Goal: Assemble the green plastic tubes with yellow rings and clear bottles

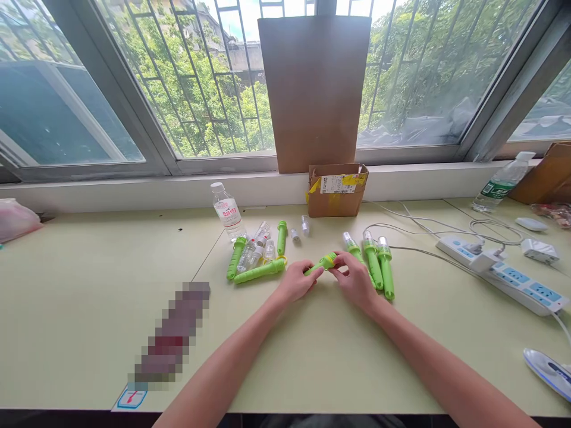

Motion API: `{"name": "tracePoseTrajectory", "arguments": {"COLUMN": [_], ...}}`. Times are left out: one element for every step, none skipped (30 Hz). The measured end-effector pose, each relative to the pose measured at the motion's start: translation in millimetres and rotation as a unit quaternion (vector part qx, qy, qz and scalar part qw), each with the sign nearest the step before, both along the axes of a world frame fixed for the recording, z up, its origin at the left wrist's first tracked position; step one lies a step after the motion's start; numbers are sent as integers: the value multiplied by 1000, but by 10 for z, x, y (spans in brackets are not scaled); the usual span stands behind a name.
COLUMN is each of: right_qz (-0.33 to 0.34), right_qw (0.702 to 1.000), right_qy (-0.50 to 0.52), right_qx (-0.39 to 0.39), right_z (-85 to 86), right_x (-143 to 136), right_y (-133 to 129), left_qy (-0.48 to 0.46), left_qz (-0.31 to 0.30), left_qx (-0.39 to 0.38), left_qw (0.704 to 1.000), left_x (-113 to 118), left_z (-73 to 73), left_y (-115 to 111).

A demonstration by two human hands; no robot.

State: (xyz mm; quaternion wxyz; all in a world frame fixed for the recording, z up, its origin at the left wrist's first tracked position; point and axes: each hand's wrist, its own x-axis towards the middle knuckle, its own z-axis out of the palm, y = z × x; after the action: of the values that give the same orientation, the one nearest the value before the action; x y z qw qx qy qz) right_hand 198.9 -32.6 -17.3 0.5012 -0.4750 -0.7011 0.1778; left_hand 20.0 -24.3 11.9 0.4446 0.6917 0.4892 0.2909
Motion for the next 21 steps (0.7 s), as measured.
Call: {"name": "tracePoseTrajectory", "arguments": {"right_qz": [3,8,12,17,21,21,20,17,15,13,11,11,9,7,4,1,-1,-2,-2,-2,-3], "right_qw": [1000,1000,1000,1000,1000,1000,1000,1000,1000,1000,1000,1000,1000,1000,1000,1000,999,999,999,999,999], "right_qy": [2,3,3,2,-1,-4,-8,-12,-15,-17,-16,-14,-11,-9,-7,-6,-6,-6,-7,-8,-8], "right_qx": [-4,-7,-8,-9,-11,-11,-10,-9,-7,-5,-1,3,8,14,21,27,32,34,36,35,34], "right_z": [-2,-7,-16,-27,-38,-48,-57,-62,-65,-64,-62,-58,-54,-50,-47,-44,-43,-42,-41,-42,-42], "right_x": [5,10,16,20,24,25,25,22,18,13,7,1,-5,-9,-13,-15,-15,-15,-14,-13,-12], "right_y": [5,12,21,31,39,46,50,50,48,43,37,30,25,21,18,17,18,19,22,24,27], "left_qy": [4,9,12,13,12,8,2,-4,-8,-10,-12,-14,-18,-24,-30,-35,-38,-40,-40,-40,-40], "left_qz": [-1,0,2,5,6,5,2,0,-1,1,5,9,12,14,17,22,28,34,38,40,39], "left_qx": [7,11,12,9,1,-11,-27,-41,-51,-55,-55,-51,-47,-45,-45,-47,-49,-49,-47,-43,-39], "left_qw": [1000,1000,1000,1000,1000,1000,1000,999,999,998,998,999,999,999,998,998,998,997,997,997,998], "left_x": [-1,-1,0,1,1,2,2,1,1,1,1,2,4,7,10,14,17,21,23,26,27], "left_z": [-14,-27,-37,-43,-44,-38,-27,-12,5,23,39,52,61,66,69,70,70,72,75,80,87], "left_y": [8,15,22,26,28,27,23,17,9,1,-6,-13,-19,-24,-28,-32,-34,-37,-39,-41,-43]}}
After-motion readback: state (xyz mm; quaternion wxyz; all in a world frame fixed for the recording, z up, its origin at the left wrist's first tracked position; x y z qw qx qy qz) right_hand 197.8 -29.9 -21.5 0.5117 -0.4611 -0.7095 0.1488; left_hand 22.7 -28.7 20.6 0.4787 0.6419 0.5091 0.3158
